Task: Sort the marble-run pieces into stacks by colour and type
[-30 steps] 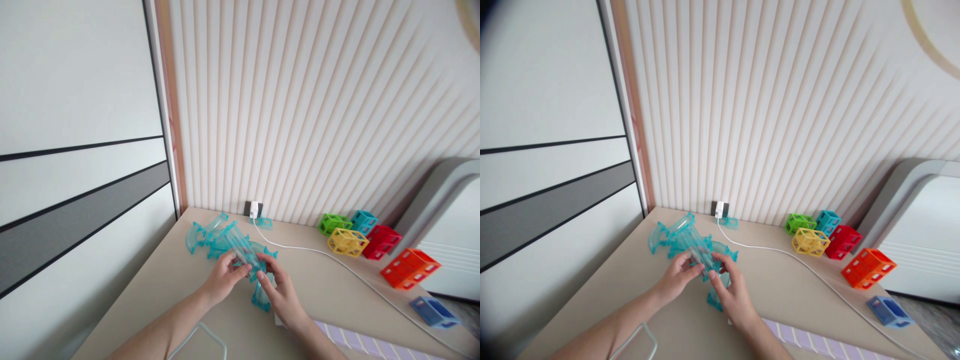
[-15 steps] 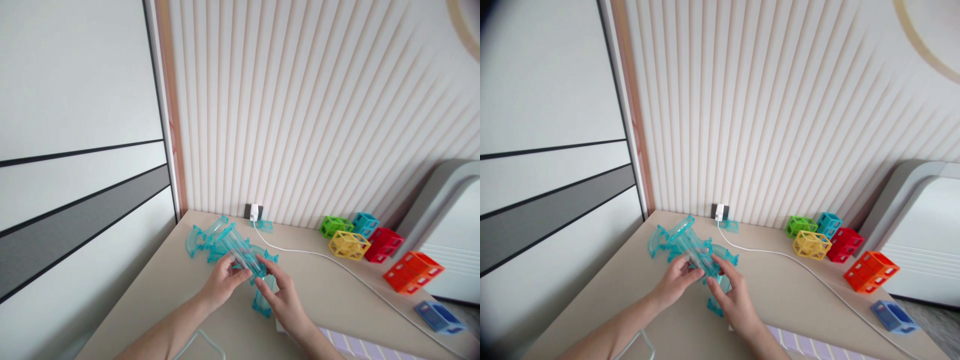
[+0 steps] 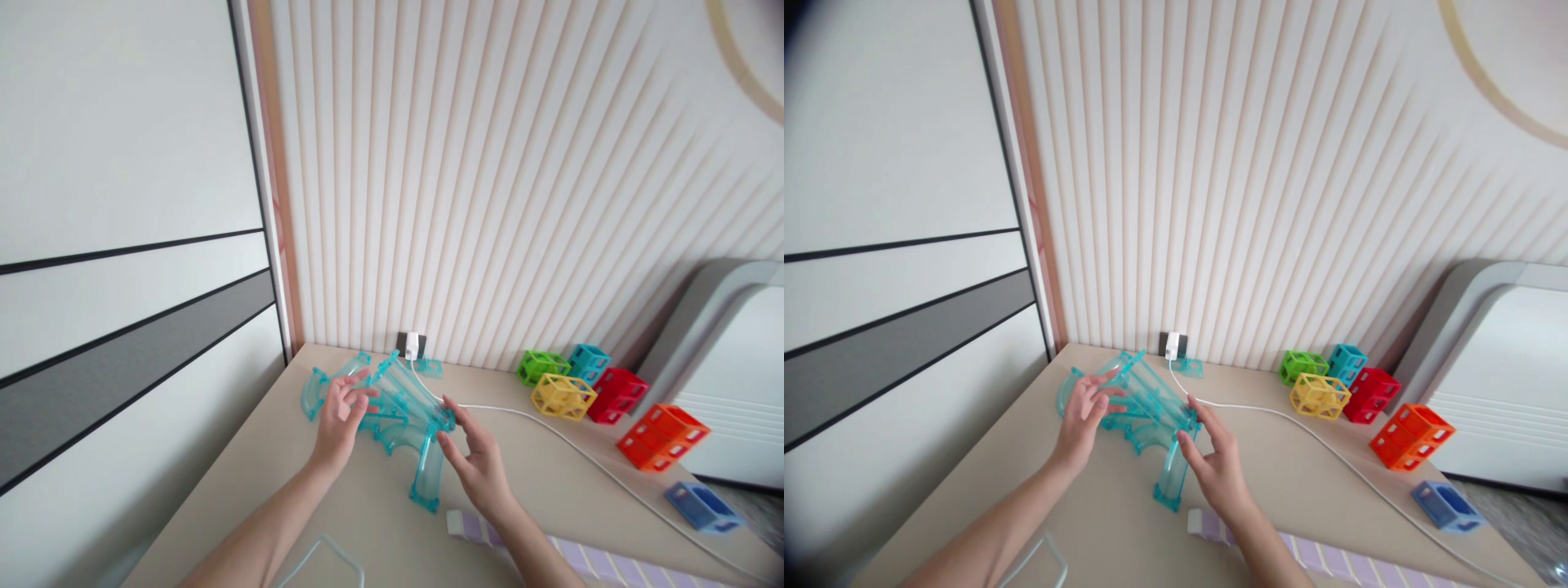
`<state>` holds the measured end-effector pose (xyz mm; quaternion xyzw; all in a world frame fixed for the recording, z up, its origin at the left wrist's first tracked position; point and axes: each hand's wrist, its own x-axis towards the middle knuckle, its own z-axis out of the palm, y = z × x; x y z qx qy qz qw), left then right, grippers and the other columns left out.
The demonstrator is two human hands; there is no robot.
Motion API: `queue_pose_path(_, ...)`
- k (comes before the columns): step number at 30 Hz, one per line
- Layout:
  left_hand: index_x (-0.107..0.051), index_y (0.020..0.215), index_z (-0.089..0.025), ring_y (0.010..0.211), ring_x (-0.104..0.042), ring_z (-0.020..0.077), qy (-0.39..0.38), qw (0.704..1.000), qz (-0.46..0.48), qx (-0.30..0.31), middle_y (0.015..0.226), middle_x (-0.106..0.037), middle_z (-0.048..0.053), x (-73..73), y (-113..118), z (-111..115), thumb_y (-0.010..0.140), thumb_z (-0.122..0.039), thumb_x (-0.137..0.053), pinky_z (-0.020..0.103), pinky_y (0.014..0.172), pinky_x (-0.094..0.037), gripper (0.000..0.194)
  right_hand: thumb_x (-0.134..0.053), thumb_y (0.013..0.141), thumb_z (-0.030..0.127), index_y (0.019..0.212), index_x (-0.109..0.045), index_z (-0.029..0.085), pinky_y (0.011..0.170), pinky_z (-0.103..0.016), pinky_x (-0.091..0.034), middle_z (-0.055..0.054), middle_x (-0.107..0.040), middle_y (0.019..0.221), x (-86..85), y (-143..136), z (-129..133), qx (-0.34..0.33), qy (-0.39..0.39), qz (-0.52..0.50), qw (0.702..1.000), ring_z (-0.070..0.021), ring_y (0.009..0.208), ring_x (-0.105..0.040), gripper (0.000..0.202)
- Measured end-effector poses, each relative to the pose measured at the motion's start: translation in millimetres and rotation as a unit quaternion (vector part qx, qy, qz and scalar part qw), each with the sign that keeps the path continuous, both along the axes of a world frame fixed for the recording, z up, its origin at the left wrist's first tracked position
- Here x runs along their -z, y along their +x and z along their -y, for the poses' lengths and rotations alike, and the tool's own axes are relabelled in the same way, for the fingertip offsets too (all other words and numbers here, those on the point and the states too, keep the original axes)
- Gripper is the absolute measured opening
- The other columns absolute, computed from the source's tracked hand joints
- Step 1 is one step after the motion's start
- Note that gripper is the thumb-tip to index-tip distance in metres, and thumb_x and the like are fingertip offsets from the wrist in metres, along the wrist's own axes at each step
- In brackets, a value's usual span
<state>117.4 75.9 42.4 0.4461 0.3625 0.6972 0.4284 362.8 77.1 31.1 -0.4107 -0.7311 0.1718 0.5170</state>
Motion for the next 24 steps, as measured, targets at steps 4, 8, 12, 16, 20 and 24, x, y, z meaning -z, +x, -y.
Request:
queue_pose_path(4,-0.047,0.136,-0.025,0.089,-0.067,0.0207,0.014,1.0,-0.02,0.02,0.146,-0.049,0.017,0.7,-3.0,-2.8,0.085,-0.052,-0.072,0.034,0.07,-0.06,0.062,-0.067,0.091,0.035,0.137,-0.062,0.025,0.093,-0.036,-0.058,-0.01,-0.074,0.121,-4.0,9.2,-6.8,-0.028,0.019,0.039,0.999,-0.0252,0.108,-0.071,0.047)
queue_pose_path(8,-0.051,0.139,-0.02,0.088,-0.068,0.0229,-0.003,0.997,-0.042,0.066,0.134,-0.059,0.018,3.6,-1.2,-1.9,0.083,-0.054,-0.074,0.038,0.072,-0.062,0.069,-0.064,0.093,0.032,0.148,-0.05,0.028,0.093,-0.033,-0.057,-0.007,-0.073,0.116,-3.0,15.0,-9.5,-0.052,0.017,0.048,0.997,-0.0215,0.103,-0.07,0.056)
queue_pose_path(12,-0.06,0.134,-0.018,0.093,-0.07,0.0247,-0.017,0.994,-0.055,0.093,0.131,-0.062,0.017,4.0,-0.5,-0.5,0.083,-0.049,-0.074,0.039,0.078,-0.062,0.061,-0.063,0.094,0.033,0.158,-0.031,0.028,0.095,-0.034,-0.055,-0.005,-0.072,0.113,1.2,21.6,-13.1,-0.057,0.015,0.031,0.998,-0.0193,0.099,-0.069,0.072)
queue_pose_path(16,-0.059,0.136,-0.018,0.091,-0.071,0.0228,-0.034,0.989,-0.072,0.123,0.125,-0.067,0.015,1.9,-1.4,2.4,0.084,-0.049,-0.073,0.038,0.082,-0.06,0.062,-0.062,0.096,0.033,0.159,-0.027,0.029,0.097,-0.035,-0.053,-0.005,-0.072,0.118,6.4,27.7,-18.1,-0.065,0.014,0.018,0.998,-0.0195,0.103,-0.068,0.073)
queue_pose_path(20,-0.059,0.134,-0.016,0.084,-0.07,0.0202,-0.045,0.986,-0.077,0.142,0.114,-0.071,0.014,0.5,-0.2,4.6,0.084,-0.052,-0.073,0.038,0.084,-0.059,0.064,-0.061,0.097,0.031,0.157,-0.032,0.029,0.097,-0.036,-0.053,-0.008,-0.071,0.125,9.5,31.1,-20.4,-0.066,0.014,0.008,0.998,-0.0209,0.108,-0.067,0.067)
queue_pose_path(24,-0.059,0.134,-0.018,0.088,-0.07,0.0211,-0.038,0.987,-0.073,0.138,0.131,-0.063,0.016,0.2,1.5,5.7,0.084,-0.053,-0.073,0.036,0.08,-0.059,0.062,-0.061,0.097,0.032,0.155,-0.037,0.029,0.097,-0.036,-0.054,-0.008,-0.071,0.127,7.6,31.3,-18.5,-0.063,0.014,0.007,0.998,-0.0213,0.11,-0.067,0.063)
